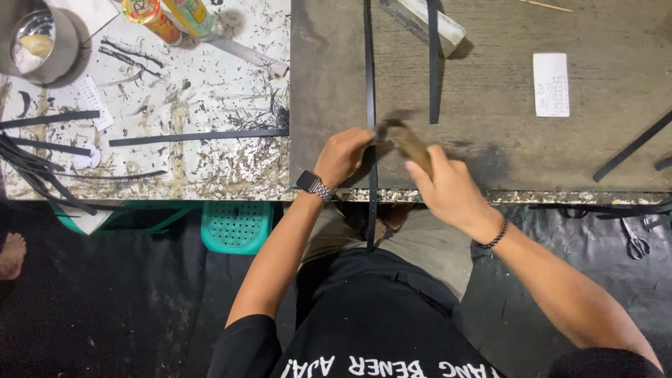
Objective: The person hammers nails into long black strips of material on a workbench. They repeatedly position the strips, place nails, and strike them with a hammer, occasionally adjusting the strips or picking up new ones from a pile.
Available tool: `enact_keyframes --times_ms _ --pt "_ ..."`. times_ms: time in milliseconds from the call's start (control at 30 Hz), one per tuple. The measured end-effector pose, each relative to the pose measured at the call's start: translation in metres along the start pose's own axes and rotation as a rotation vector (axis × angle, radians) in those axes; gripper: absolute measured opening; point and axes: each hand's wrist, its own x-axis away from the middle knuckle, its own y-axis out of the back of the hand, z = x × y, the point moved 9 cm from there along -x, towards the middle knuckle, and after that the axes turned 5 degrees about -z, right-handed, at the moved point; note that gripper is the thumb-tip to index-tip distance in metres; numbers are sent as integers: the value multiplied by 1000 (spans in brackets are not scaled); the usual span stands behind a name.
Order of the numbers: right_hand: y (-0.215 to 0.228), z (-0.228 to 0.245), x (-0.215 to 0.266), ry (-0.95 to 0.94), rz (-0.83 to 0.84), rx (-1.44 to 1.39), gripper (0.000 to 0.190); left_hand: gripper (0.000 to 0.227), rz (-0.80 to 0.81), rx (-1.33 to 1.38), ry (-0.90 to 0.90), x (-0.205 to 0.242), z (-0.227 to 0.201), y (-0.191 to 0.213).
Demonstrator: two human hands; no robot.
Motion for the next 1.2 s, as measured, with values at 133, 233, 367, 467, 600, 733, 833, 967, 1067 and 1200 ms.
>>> enact_keyframes --times_ms 133,233,367,467,600,733,833,967,1067,1200 --pt "13 -32 -1 -25 -95 10 37 22 -3 -13 -14 0 2 -2" --pt "32 -62 -14 1 -299 137 42 23 7 -46 0 0 1 -3" --pt "48 -99 -28 -35 -469 698 33 10 -23 -21 36 -8 -15 9" --pt "35 -102 -39 100 -481 1007 34 11 -7 15 71 -11 -20 13" --pt "-6 -58 -43 123 -394 695 46 11 2 34 64 -17 -25 16" --pt "-74 -25 -45 368 -62 285 54 6 7 25 80 -16 -19 11" --pt "-72 1 -41 419 4 274 54 1 -32 67 170 -14 -2 10" --pt "-87 -19 -44 424 3 298 65 13 -163 206 397 -19 26 20" --pt "-72 1 -43 414 19 299 57 18 -289 349 534 -22 37 34" --pt "-74 -3 -43 407 11 297 58 21 -380 427 529 -31 34 52"
